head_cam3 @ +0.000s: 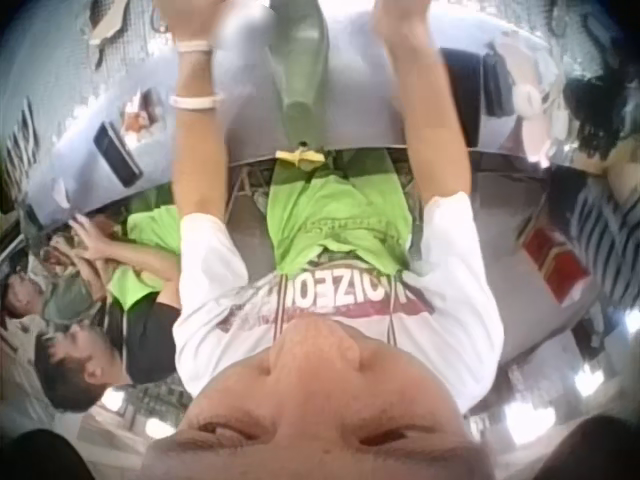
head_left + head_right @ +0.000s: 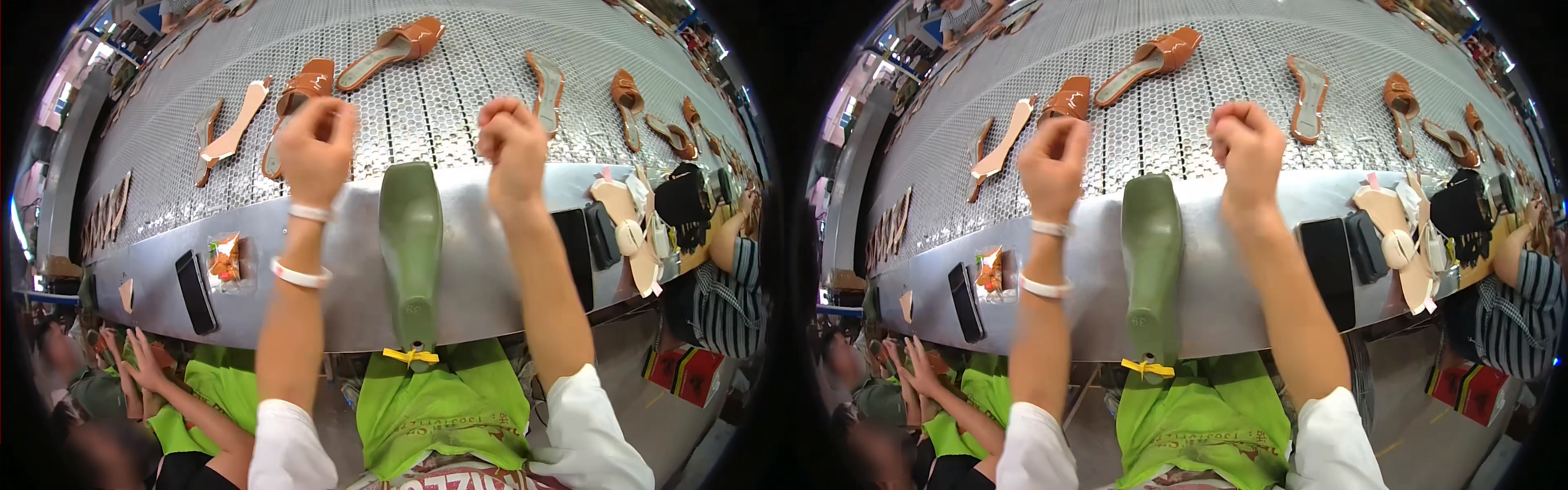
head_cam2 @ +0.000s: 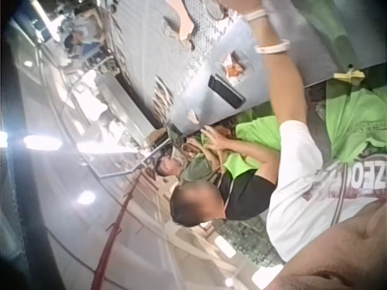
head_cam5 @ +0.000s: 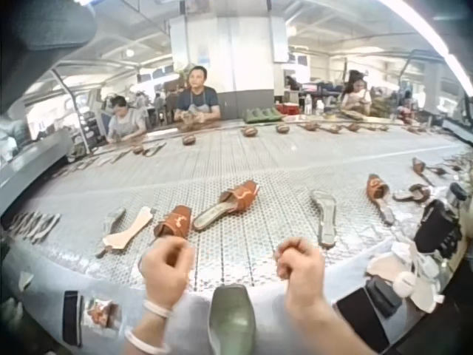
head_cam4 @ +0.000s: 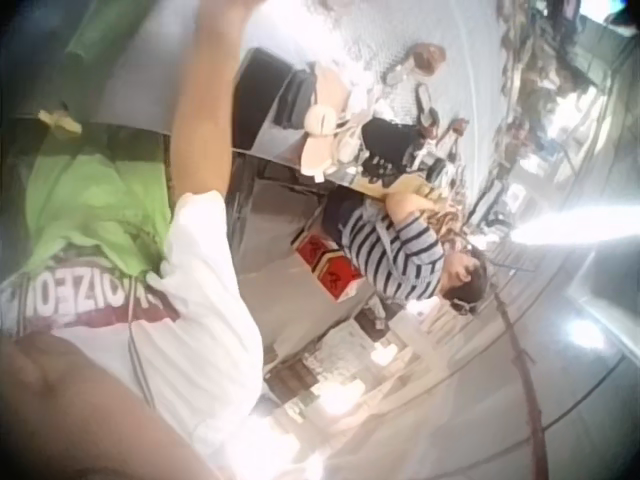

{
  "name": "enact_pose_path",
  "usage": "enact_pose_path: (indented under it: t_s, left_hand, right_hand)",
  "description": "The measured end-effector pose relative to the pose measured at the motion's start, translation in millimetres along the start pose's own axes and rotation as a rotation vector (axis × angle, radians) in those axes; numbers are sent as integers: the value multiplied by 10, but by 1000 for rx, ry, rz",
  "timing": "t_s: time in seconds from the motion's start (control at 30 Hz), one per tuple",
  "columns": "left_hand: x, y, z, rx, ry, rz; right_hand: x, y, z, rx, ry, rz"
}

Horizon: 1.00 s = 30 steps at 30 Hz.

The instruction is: The person assembles brown slipper sandals by attaching straps to green shoe lasts. They repeatedly pick up a strap, align it with the sole, and press it into place, then remove the finished slipper from the last and place it on the table. The process is repeated for multiple units.

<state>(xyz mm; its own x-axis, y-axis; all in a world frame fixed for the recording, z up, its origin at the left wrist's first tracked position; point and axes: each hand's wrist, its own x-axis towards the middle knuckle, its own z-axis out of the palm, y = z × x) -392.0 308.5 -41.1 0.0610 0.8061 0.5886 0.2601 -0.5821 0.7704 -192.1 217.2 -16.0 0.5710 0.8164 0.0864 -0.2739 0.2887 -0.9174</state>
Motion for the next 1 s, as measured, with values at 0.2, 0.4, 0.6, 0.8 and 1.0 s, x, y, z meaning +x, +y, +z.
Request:
enact_pose_path:
  t_s: [0.2,0.4,0.6,0.8,1.0]
  left_hand:
    - [764,-1460,-1089,847,-7,262]
    - [744,-1880,-1387,1044,-442,-361]
    - [710,-1879,-1471,927,-408,-371]
    - [464,-922,-1542,504,-179,-254]
    - [-263,682,-1387,40,-442,-284]
  right_hand:
    - [902,-342,-142,-714,-170,-236]
    - [1450,148,-898,-1483,-109,-213]
    - [1343,307,-1231,-1744,161,-313]
    - [1217,-45,-1299,-1594,126,-83]
    - [933,-347,-1326,-943,-68,250]
